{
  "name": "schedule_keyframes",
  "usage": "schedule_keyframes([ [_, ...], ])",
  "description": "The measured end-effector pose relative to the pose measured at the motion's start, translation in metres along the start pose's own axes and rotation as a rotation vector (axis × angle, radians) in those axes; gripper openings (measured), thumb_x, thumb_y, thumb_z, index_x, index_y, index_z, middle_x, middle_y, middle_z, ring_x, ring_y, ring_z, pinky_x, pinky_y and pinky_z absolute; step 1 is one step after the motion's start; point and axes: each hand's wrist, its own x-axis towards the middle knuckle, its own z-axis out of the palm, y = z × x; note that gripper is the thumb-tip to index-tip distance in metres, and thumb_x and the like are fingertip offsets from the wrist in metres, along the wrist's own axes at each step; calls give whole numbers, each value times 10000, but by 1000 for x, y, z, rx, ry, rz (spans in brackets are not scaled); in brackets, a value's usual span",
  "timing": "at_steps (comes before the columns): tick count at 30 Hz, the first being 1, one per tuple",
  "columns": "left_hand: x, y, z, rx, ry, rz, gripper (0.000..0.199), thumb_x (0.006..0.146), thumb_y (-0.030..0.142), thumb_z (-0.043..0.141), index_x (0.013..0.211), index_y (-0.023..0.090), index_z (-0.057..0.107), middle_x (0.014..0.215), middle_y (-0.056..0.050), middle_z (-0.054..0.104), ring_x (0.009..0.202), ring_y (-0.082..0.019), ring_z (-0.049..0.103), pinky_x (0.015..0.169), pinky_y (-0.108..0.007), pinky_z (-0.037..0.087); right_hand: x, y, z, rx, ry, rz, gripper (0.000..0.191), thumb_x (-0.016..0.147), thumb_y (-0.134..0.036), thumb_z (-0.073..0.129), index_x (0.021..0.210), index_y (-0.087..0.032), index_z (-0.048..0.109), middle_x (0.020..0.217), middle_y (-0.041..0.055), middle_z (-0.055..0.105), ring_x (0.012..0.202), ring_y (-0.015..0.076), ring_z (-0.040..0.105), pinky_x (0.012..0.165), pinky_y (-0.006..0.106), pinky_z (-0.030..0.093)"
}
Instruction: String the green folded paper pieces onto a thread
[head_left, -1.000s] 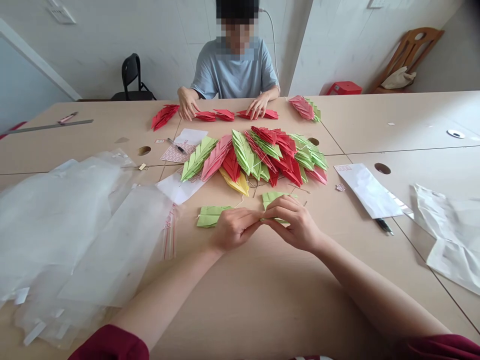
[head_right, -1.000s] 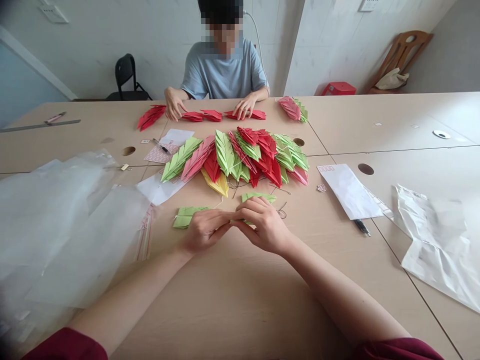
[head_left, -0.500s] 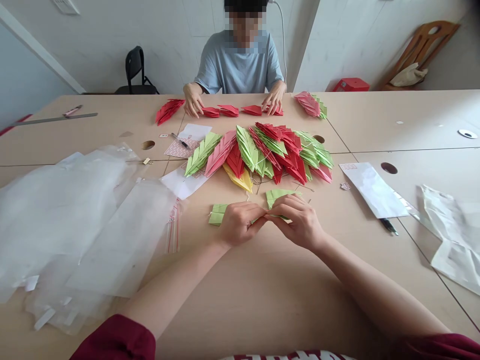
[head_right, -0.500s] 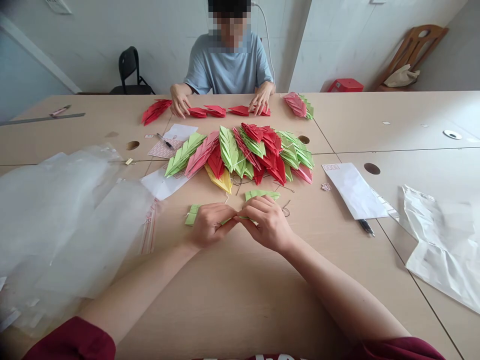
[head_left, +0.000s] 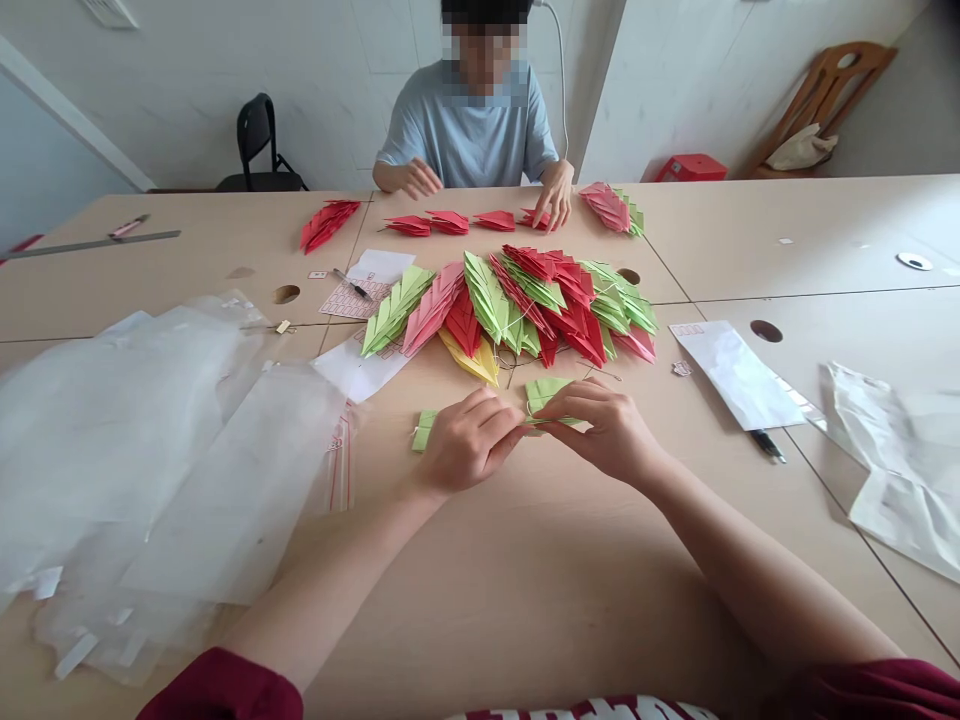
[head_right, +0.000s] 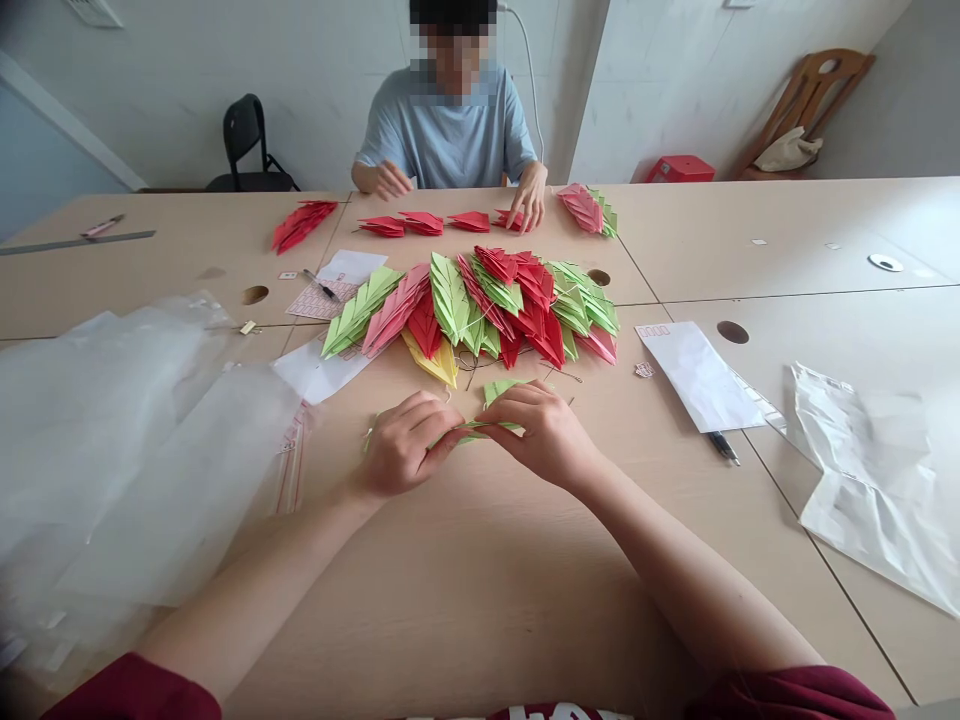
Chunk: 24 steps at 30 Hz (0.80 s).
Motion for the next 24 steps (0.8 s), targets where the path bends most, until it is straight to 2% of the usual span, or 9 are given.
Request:
schedule_keyframes([
  [5, 1, -1, -3, 11, -63, 85, 92, 929, 196, 511, 953, 180, 599, 829, -43, 657, 796, -176, 583, 735, -296, 468, 3, -5, -4, -15, -37, -56, 59, 885, -242, 635, 886, -239, 694, 802, 13, 730, 736, 167, 662, 780, 353, 453],
  [10, 1, 5, -3, 42, 8, 124, 68, 877, 155, 561, 932, 180, 593, 819, -31, 678, 745, -169, 575, 691, -320, 421, 3, -9, -5, -8, -68, -63, 98, 848, -164, 592, 861, -232, 661, 815, 15, 717, 774, 179, 643, 801, 373, 441],
  [15, 0, 4, -6, 23, 72, 90, 66, 847, 146, 582, 891, 193, 593, 795, -7, 685, 715, -146, 589, 695, -320, 397, 5, -3, -13, 43, -70, -61, 94, 837, -162, 592, 834, -236, 650, 790, 20, 696, 809, 198, 623, 900, 426, 461],
  [19, 0, 0, -6, -2, 130, 60, 72, 819, 148, 602, 861, 204, 589, 777, 6, 682, 713, -144, 589, 687, -310, 400, 7, 1, -19, 49, -67, -65, 77, 856, -191, 594, 847, -240, 652, 816, 20, 692, 837, 200, 633, 1033, 489, 397],
  [24, 1, 5, -3, -22, 138, 14, 105, 808, 171, 620, 898, 210, 586, 804, -7, 689, 769, -170, 596, 710, -322, 412, 6, -2, -13, -10, -49, -112, 67, 873, -195, 605, 879, -251, 641, 834, 12, 694, 807, 181, 637, 1024, 472, 402],
])
